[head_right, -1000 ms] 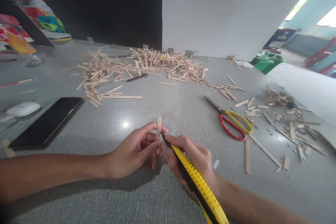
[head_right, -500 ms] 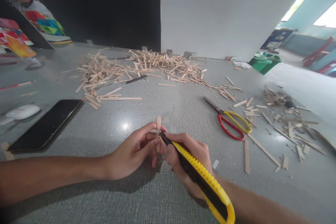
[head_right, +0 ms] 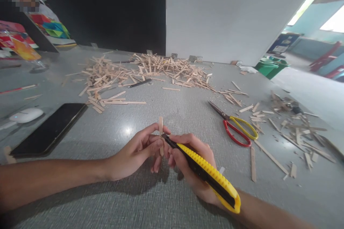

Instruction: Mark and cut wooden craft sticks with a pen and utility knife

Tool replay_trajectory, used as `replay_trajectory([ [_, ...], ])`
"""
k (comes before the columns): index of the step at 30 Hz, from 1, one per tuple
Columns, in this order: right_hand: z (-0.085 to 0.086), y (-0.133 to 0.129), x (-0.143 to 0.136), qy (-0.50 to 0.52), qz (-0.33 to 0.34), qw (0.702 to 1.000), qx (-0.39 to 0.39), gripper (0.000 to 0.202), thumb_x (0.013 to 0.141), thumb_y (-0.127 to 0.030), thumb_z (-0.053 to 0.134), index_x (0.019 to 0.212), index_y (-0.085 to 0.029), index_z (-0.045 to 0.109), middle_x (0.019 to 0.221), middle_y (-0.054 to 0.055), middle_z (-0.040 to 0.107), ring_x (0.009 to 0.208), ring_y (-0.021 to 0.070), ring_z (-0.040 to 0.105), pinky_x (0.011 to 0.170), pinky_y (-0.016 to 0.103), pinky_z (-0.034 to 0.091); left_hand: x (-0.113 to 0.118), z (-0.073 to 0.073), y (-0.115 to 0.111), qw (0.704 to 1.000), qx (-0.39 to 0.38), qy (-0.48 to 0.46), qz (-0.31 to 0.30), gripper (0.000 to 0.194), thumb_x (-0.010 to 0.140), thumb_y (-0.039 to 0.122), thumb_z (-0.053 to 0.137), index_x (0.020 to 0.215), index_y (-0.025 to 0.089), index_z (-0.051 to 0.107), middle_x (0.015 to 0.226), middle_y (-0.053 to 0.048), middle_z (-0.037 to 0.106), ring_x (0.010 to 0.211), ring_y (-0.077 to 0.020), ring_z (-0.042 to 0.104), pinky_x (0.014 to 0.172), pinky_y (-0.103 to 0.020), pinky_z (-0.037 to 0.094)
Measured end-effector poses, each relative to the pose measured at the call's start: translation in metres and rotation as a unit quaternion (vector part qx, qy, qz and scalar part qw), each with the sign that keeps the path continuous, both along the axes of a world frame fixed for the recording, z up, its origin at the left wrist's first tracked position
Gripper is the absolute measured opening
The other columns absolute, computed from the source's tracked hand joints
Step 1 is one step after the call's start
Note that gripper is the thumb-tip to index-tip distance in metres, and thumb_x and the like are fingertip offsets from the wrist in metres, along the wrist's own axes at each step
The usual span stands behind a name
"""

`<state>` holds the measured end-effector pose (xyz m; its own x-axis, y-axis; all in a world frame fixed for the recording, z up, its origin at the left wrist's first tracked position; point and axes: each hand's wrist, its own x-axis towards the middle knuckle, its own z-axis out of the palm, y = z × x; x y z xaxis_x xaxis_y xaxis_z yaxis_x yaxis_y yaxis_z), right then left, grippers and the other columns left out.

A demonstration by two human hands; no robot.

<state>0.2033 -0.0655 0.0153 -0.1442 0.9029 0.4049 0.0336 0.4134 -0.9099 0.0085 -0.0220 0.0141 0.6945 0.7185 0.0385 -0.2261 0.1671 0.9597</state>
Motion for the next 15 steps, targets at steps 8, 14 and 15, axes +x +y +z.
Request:
replay_trajectory([
  [8,-0.005,0.003,0.011,0.075,0.074,0.985,-0.137,0.013,0.107,-0.033,0.059,0.116,-0.026,0.065,0.076,-0.001,0.07,0.062,0.0133,0.066,0.044,0.018,0.052,-0.001,0.0,0.0,1.0,0.002,0.017,0.006,0.024,0.108,0.039,0.054,0.124,0.022,0.05,0.085,0.001,0.065,0.053,-0.0081,0.062,0.056,-0.021,0.051],
  [14,-0.012,0.008,0.017,0.129,0.119,0.96,-0.219,0.019,0.107,-0.038,0.058,0.115,-0.022,0.063,0.084,0.002,0.07,0.065,0.0148,0.068,0.051,0.024,0.057,0.0,0.001,0.0,0.999,0.011,0.039,0.008,0.022,0.109,0.039,0.053,0.122,0.021,0.051,0.083,0.001,0.064,0.053,-0.0076,0.062,0.055,-0.02,0.048],
  [15,-0.014,0.009,0.018,0.134,0.12,0.958,-0.223,0.019,0.108,-0.037,0.057,0.115,-0.021,0.064,0.084,0.002,0.071,0.064,0.0142,0.068,0.055,0.025,0.058,0.0,0.001,-0.001,0.999,0.012,0.043,0.009,0.023,0.109,0.039,0.053,0.123,0.021,0.051,0.084,0.001,0.064,0.054,-0.0076,0.062,0.055,-0.02,0.048],
])
